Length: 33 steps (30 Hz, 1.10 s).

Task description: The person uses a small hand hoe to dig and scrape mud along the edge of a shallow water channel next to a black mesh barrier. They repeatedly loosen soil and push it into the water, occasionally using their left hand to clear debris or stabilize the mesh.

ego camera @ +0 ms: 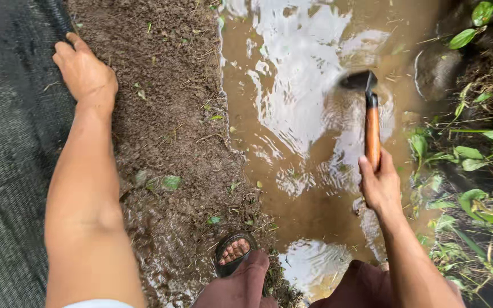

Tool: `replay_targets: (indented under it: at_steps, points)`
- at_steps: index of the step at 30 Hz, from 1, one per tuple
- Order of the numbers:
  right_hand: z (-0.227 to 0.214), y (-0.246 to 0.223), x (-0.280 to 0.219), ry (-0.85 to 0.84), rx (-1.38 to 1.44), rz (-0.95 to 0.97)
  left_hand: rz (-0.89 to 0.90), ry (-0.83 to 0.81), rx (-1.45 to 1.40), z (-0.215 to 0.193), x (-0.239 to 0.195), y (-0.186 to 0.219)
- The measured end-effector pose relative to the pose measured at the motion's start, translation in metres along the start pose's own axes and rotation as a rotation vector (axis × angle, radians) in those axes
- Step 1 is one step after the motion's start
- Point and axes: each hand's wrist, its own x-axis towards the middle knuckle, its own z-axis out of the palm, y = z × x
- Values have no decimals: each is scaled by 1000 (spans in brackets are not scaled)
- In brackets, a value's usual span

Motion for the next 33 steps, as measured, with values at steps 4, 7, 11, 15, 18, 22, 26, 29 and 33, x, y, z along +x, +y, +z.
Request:
replay_targets:
  at_steps: [4, 7, 11, 15, 18, 22, 26, 29, 33]
  points:
    - [26, -33, 83, 74, 227, -56, 61, -47, 18, 1, -2, 1]
    - [48, -62, 159, 203, 302, -169, 32, -61, 71, 1, 2, -1]
    - [64, -99, 241, 201, 589, -55, 59, -66, 70, 3, 2, -4]
    - [75, -113, 275, 165, 480, 37, 101, -85, 84, 5, 3, -7]
    - [93, -100, 267, 138, 463, 25, 167, -45, 123, 0, -7, -11]
    - [84, -101, 267, 127, 436, 65, 148, -95, 60, -8, 9, 3]
    - [70, -100, 240, 36, 247, 30, 193, -48, 98, -14, 4, 4]
    - [71, -112, 229, 67, 159, 84, 191, -54, 137, -13, 14, 9]
    - [82, -107, 208, 5, 276, 153, 141, -112, 148, -8, 9, 7]
